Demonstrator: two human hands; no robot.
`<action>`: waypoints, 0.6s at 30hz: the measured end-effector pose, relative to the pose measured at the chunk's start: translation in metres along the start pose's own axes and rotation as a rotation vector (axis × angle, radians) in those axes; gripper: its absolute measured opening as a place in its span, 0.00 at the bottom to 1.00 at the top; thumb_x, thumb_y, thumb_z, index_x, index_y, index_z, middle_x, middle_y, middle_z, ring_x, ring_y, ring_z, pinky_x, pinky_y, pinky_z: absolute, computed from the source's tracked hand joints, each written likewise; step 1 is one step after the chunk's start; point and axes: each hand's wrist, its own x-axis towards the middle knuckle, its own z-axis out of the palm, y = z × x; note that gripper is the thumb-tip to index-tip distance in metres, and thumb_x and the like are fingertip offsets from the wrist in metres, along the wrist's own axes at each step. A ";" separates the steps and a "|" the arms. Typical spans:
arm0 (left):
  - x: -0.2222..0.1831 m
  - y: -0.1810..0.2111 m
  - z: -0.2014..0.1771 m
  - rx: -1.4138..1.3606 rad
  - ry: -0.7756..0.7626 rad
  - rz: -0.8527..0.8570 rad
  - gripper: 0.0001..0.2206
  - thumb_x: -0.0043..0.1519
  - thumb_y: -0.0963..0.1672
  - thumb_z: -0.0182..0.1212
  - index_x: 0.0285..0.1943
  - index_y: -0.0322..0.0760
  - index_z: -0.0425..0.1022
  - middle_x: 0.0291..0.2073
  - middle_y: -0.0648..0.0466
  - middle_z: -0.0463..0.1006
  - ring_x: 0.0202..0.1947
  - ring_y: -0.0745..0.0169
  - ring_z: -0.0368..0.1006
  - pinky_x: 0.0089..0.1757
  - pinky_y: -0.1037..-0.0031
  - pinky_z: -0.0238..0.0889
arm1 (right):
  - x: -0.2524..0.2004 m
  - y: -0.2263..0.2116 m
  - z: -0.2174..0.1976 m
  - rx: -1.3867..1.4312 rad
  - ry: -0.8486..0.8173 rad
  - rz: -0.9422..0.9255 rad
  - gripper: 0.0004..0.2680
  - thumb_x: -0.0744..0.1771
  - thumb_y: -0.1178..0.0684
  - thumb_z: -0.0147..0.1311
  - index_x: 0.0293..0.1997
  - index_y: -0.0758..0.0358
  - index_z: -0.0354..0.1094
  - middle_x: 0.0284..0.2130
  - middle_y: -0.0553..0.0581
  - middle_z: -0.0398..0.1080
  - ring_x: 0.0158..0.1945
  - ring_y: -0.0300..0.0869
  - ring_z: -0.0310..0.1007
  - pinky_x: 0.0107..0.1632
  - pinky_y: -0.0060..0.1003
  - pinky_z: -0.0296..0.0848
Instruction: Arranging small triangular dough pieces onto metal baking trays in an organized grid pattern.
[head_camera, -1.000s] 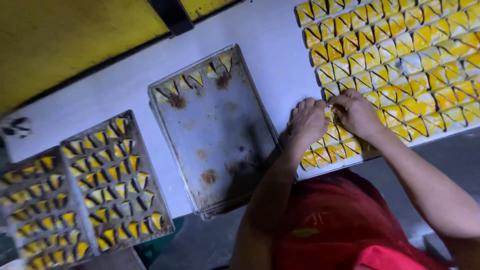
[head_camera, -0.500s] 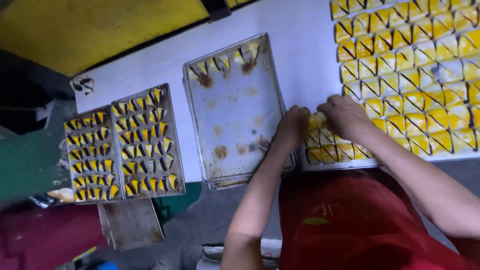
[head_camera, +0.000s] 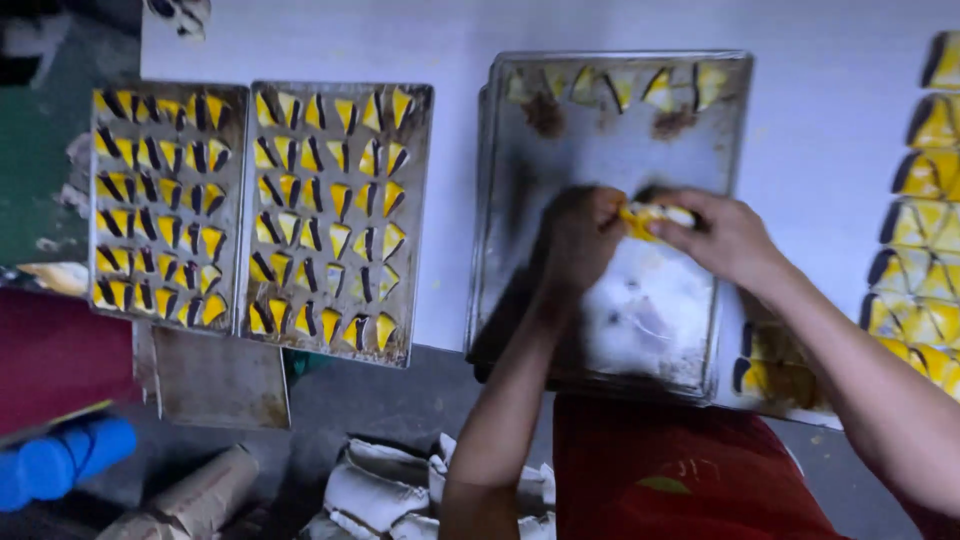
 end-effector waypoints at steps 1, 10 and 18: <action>0.014 -0.028 -0.014 0.162 0.004 -0.008 0.12 0.58 0.47 0.63 0.48 0.45 0.82 0.36 0.50 0.82 0.44 0.50 0.80 0.51 0.63 0.71 | 0.026 -0.019 0.014 0.054 0.010 -0.006 0.16 0.66 0.41 0.61 0.58 0.49 0.75 0.49 0.67 0.76 0.57 0.66 0.72 0.57 0.60 0.69; 0.101 -0.082 -0.112 0.566 0.444 0.281 0.12 0.49 0.44 0.71 0.40 0.45 0.77 0.29 0.53 0.74 0.37 0.50 0.75 0.42 0.58 0.70 | 0.191 -0.065 0.084 -0.145 0.088 0.062 0.13 0.65 0.35 0.60 0.53 0.32 0.75 0.43 0.51 0.78 0.52 0.53 0.76 0.54 0.50 0.72; 0.102 -0.049 -0.101 0.578 0.389 0.377 0.10 0.55 0.46 0.65 0.45 0.56 0.76 0.41 0.60 0.72 0.50 0.51 0.67 0.52 0.51 0.61 | 0.165 -0.078 0.041 -0.179 -0.035 0.056 0.19 0.64 0.43 0.63 0.61 0.48 0.72 0.45 0.64 0.77 0.56 0.64 0.73 0.59 0.62 0.67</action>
